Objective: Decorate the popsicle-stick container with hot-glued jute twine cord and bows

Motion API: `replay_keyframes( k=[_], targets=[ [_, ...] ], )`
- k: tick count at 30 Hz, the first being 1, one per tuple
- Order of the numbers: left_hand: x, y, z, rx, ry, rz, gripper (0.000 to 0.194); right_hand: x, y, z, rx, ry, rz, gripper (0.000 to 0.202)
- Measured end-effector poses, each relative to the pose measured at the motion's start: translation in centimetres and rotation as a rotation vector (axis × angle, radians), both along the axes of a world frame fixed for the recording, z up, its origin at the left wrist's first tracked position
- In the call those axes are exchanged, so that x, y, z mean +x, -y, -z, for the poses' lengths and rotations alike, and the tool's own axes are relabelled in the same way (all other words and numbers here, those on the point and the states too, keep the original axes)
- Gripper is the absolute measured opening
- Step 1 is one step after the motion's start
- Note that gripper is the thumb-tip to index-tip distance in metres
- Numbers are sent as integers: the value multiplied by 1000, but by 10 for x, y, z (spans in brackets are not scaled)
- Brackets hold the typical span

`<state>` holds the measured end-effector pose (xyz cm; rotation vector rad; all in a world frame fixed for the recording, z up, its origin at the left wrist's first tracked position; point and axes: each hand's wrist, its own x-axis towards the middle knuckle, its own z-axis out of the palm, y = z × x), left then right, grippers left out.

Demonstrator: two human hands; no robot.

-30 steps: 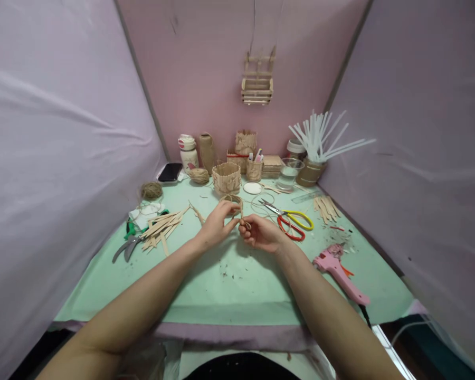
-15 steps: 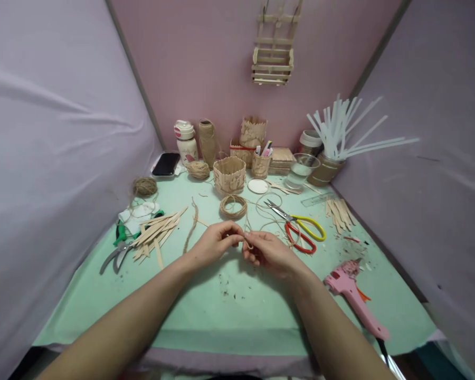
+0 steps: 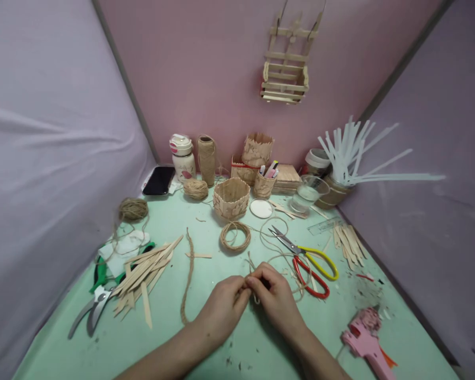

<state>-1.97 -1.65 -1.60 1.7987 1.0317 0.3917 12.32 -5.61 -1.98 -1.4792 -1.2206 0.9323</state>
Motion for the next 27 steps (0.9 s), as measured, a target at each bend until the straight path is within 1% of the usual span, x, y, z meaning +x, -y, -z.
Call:
replay_keyframes(
  k=[1,3,6,7,8,9,11,13,15,18,20,21,24,27],
  targets=[
    [-1,-1,-1,15,-18,6,21,0,0,1,13,13,26,24],
    [-2,-1,-4,1,-22,18,17,3,-1,4,33,-9,161,26],
    [-3,1,-9,-80,17,44,13,10,-1,7,13,-196,431,31],
    [-3,2,-10,-111,29,49,13,12,-1,7,2,-273,476,32],
    [-3,3,-10,-143,37,53,13,13,-1,7,-9,-337,487,33],
    [-3,3,-11,-172,42,50,13,14,-1,7,-24,-378,468,35],
    [-4,3,-10,-216,37,19,15,15,0,8,-76,-394,385,39],
    [-8,0,-8,-170,45,-34,15,13,2,9,-156,-359,283,44],
    [-13,-2,-6,14,67,-38,13,10,5,13,-221,-334,203,47],
    [-20,-3,0,284,85,87,11,3,10,22,-266,-380,158,48],
    [-22,-1,5,384,72,128,13,0,11,28,-286,-437,148,47],
    [-23,-1,7,413,65,123,14,-1,12,29,-292,-469,140,47],
    [-23,0,9,430,76,41,12,-4,11,28,-300,-509,115,46],
    [-21,-3,3,333,112,-51,10,-2,10,17,-294,-421,114,45]
  ],
)
